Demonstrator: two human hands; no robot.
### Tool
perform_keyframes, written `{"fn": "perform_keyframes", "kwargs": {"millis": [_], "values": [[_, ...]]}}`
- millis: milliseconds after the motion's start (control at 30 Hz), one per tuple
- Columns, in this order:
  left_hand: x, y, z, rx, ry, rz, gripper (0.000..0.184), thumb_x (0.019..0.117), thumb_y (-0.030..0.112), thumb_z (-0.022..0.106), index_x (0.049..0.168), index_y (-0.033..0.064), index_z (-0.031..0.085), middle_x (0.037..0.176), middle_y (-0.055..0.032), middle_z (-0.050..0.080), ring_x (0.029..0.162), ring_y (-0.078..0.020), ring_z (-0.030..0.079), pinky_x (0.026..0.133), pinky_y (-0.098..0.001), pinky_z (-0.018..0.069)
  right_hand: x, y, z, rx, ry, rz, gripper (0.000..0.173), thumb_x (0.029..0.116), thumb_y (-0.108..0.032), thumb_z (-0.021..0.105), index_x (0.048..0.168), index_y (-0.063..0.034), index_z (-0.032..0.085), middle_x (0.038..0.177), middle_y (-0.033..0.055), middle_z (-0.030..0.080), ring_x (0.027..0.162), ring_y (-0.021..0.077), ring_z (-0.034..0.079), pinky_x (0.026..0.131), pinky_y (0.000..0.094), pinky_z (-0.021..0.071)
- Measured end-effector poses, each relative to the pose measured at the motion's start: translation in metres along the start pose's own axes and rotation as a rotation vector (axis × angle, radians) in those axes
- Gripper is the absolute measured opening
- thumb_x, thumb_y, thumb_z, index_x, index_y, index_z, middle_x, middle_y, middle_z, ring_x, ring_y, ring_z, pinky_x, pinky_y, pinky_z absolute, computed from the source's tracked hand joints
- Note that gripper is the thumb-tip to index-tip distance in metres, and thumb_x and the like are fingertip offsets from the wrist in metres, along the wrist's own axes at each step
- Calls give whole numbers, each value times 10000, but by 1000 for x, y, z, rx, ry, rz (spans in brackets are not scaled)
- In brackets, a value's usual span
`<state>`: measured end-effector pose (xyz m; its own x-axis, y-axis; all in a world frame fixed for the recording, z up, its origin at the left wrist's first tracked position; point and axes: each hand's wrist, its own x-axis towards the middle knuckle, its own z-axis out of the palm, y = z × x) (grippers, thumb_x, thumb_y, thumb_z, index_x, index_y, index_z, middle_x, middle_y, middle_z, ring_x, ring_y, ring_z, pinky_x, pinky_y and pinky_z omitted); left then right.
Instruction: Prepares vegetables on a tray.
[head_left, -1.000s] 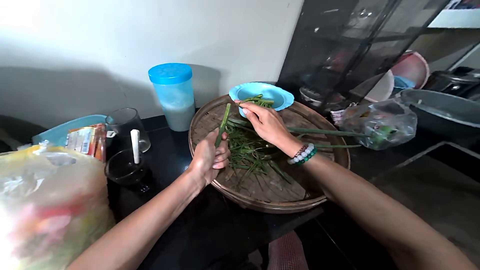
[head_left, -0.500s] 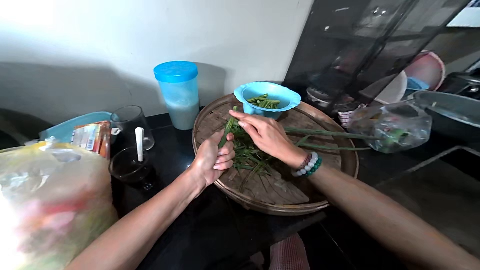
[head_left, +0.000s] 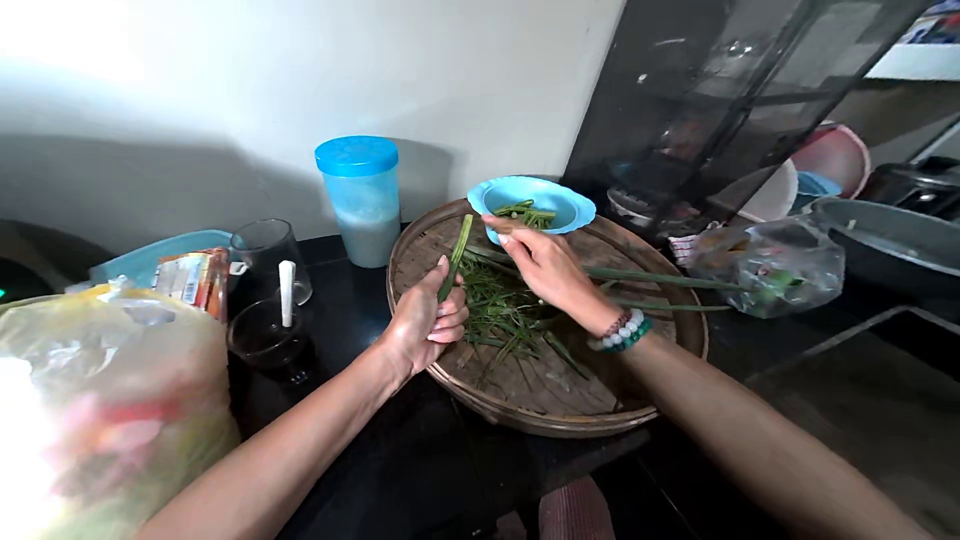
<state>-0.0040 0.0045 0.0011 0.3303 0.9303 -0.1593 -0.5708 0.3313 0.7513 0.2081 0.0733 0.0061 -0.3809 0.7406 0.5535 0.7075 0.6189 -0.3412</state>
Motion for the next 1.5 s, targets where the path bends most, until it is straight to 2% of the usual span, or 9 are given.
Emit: {"fn": "perform_keyframes", "kwargs": {"millis": [167, 300, 567, 667, 767, 1000, 1167, 1300, 1500], "values": [[4, -2, 1, -20, 69, 51, 492, 1127, 443, 241, 828, 128, 474, 525, 66, 323, 370, -18, 286, 360, -140, 259, -14, -23, 21, 12, -51, -167, 400, 1098, -392, 419, 1476, -410, 550, 1053, 13, 722, 830, 197, 693, 698, 474, 573], [2, -2, 1, -11, 65, 40, 476, 1126, 442, 251, 821, 142, 459, 526, 69, 307, 367, -16, 272, 355, -137, 249, -16, -22, 22, -30, -54, -190, 414, 1093, -394, 430, 1496, -428, 520, 940, 39, 686, 749, 212, 660, 625, 452, 547], [-3, -6, 8, 94, 30, -23, 446, 1127, 437, 243, 933, 116, 483, 534, 67, 300, 377, -15, 279, 359, -146, 257, 0, 1, 1, 0, -19, -17, 389, 1113, -301, 423, 1460, -246, 591, 1301, 68, 702, 1010, 301, 720, 828, 584, 559], [1, -6, 7, 80, 83, 17, 456, 1128, 423, 278, 934, 89, 521, 583, 29, 403, 433, -47, 400, 409, -162, 360, 2, 6, -3, 25, 32, -3, 384, 1115, -270, 418, 1455, -224, 590, 1320, 48, 691, 1031, 266, 712, 840, 554, 557], [7, -4, 5, 20, 159, 64, 460, 1127, 421, 290, 920, 91, 535, 575, 38, 393, 416, -44, 377, 398, -156, 340, -1, -7, 2, 37, 37, -105, 378, 1107, -242, 399, 1405, -206, 628, 1431, -37, 629, 1139, 159, 686, 943, 461, 563], [6, -6, 6, 50, 193, 97, 454, 1130, 410, 280, 849, 128, 497, 523, 68, 293, 381, -28, 276, 375, -149, 265, -15, -24, 24, -18, -63, -249, 404, 1094, -364, 427, 1472, -365, 568, 930, 23, 683, 718, 196, 645, 584, 430, 531], [4, -8, 8, 97, 158, 69, 447, 1131, 413, 266, 863, 135, 489, 519, 76, 273, 378, -21, 258, 372, -148, 245, -9, -18, 19, -56, -21, -199, 393, 1095, -324, 449, 1467, -356, 573, 1017, 25, 726, 779, 214, 682, 632, 465, 549], [-2, -10, 7, 143, 78, 48, 467, 1131, 416, 262, 872, 116, 508, 526, 76, 286, 378, -14, 265, 363, -143, 239, -8, 4, 1, 4, -16, -23, 371, 1106, -309, 444, 1426, -228, 613, 1119, 114, 734, 867, 319, 710, 710, 575, 553], [-1, -6, 3, 90, 69, 115, 432, 1124, 441, 282, 1003, 107, 529, 534, 63, 317, 374, -17, 293, 353, -142, 265, -2, -3, 0, 56, 11, -76, 403, 1113, -259, 390, 1468, -246, 581, 1384, -12, 660, 1090, 181, 701, 905, 489, 566]]}}
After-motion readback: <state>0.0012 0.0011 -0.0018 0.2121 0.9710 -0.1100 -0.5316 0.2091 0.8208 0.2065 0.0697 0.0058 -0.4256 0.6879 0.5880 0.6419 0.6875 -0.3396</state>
